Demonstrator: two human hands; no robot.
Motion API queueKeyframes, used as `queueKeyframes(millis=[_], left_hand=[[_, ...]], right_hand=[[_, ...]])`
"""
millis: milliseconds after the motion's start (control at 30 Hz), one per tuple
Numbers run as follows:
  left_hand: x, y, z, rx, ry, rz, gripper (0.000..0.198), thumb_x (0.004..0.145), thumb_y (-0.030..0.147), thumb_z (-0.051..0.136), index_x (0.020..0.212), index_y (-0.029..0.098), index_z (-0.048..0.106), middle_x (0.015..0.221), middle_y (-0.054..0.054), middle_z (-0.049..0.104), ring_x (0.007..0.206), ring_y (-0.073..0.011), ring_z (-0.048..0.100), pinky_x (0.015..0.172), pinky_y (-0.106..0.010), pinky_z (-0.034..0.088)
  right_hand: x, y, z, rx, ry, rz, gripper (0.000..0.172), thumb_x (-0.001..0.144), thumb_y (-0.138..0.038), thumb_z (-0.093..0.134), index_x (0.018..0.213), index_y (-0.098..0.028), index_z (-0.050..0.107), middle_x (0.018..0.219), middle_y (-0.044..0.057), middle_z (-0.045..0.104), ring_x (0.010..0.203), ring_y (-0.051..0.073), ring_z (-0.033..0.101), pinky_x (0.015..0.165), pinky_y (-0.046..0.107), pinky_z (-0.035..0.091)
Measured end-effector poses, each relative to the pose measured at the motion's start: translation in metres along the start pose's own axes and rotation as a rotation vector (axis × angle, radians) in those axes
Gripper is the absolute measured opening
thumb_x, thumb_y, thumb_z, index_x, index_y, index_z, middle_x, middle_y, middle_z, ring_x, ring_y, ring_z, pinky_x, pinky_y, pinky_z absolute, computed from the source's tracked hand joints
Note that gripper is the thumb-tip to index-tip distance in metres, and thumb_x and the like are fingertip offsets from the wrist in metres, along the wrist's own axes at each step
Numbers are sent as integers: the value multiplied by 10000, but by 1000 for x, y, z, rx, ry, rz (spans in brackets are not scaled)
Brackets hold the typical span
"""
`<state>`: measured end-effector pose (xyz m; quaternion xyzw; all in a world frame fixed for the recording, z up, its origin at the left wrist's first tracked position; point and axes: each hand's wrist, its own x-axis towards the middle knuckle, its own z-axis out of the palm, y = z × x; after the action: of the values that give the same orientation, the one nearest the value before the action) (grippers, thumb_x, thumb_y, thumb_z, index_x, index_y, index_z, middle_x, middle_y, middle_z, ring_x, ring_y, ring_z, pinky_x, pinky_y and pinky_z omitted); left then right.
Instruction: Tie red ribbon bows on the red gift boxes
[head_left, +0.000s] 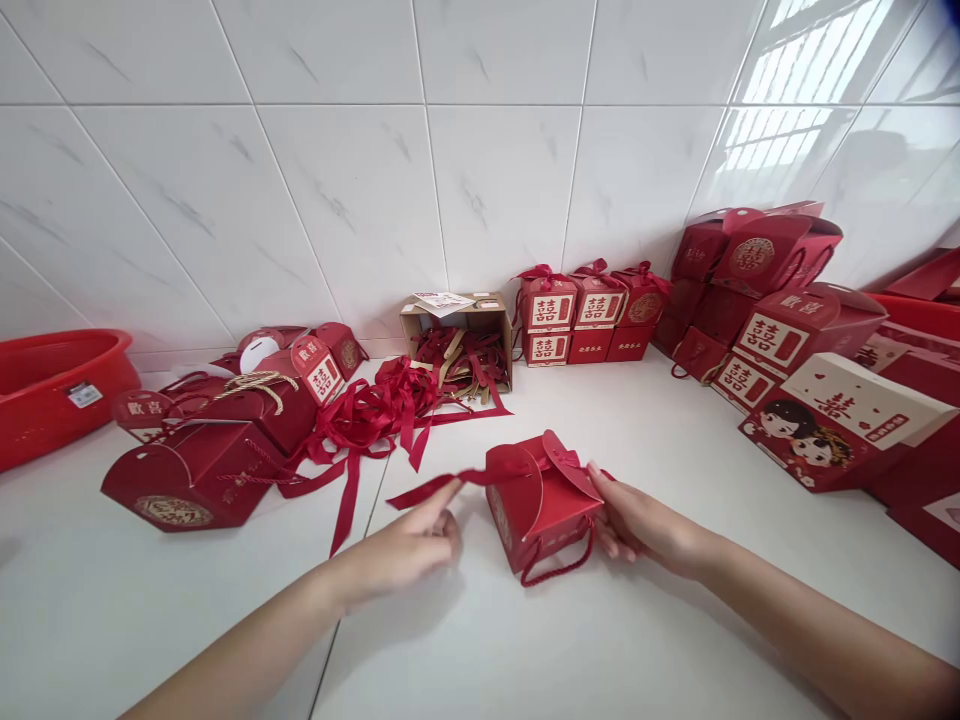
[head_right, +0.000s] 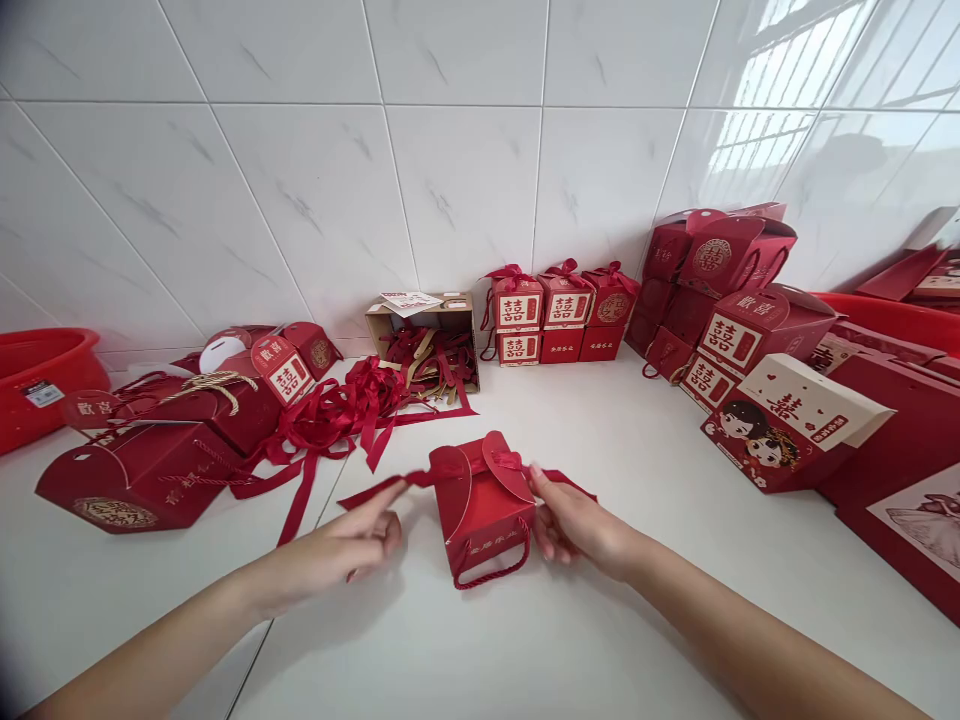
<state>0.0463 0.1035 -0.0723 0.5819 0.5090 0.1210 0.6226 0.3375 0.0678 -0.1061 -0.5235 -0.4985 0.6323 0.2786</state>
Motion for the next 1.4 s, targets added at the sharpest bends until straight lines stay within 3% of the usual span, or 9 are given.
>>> queueKeyframes(millis=[133,267,333,500,733,867,1067,1200,1400], left_hand=[[10,8,-5,-544,99,129,647,740,99,589,1321,310,397,1026,-17,608,715,-122,564,608,-243,399],[12,26,-14,-863,237,256,84,883,266,589,961,235,595,910,-7,639,781,-135,622,619,-241,448],[11,36,-18,-918,329,323,122,917,304,554,896,215,635,853,-4,648,760,-122,623,606,-230,455],[2,62,-25,-834,405,607,145,868,344,629,912,226,702,933,-20,695,827,-138,619,627,-227,473],[-16,91,-15,-617,538,962,125,739,309,777,847,253,751,854,14,666,807,-117,573,666,-225,485],[-18,106,-4,-569,520,1008,173,681,296,821,836,244,768,759,24,660,721,-97,567,651,-220,477],[-17,129,10,-530,457,1006,178,717,322,788,866,226,775,820,4,710,816,-134,627,745,-253,495],[-16,138,15,-526,425,1015,158,732,318,776,843,207,776,841,-6,728,932,-178,656,876,-298,491],[-17,140,16,-449,371,1039,161,796,347,720,857,208,770,917,-22,736,905,-181,678,860,-314,508]], right_hand=[[17,4,-7,462,220,-167,416,802,-624,601,809,-210,639,723,-20,552,531,78,426,487,213,350],[17,-10,-21,577,376,-354,294,737,-502,742,833,-227,705,782,-17,575,658,94,523,594,214,450],[14,-23,-28,588,417,-422,259,732,-477,757,825,-239,715,831,-13,600,742,99,556,626,196,463],[0,-58,-32,483,501,-688,141,718,-305,808,809,-255,712,850,-26,644,726,80,560,636,180,475],[-19,-92,-15,174,405,-944,73,866,-316,673,865,-248,697,672,-31,635,589,78,542,562,199,459],[-16,-109,-5,111,427,-1032,64,864,-315,671,890,-260,689,659,-40,610,542,78,500,494,206,416],[-6,-135,7,111,399,-1124,61,853,-313,667,898,-271,669,841,-15,647,777,134,607,680,272,517],[-6,-144,10,87,418,-1142,92,866,-357,640,887,-268,633,853,-9,644,791,154,626,696,317,546],[-11,-149,10,123,367,-1173,118,856,-354,654,836,-252,598,849,-17,662,798,145,652,718,309,569]])
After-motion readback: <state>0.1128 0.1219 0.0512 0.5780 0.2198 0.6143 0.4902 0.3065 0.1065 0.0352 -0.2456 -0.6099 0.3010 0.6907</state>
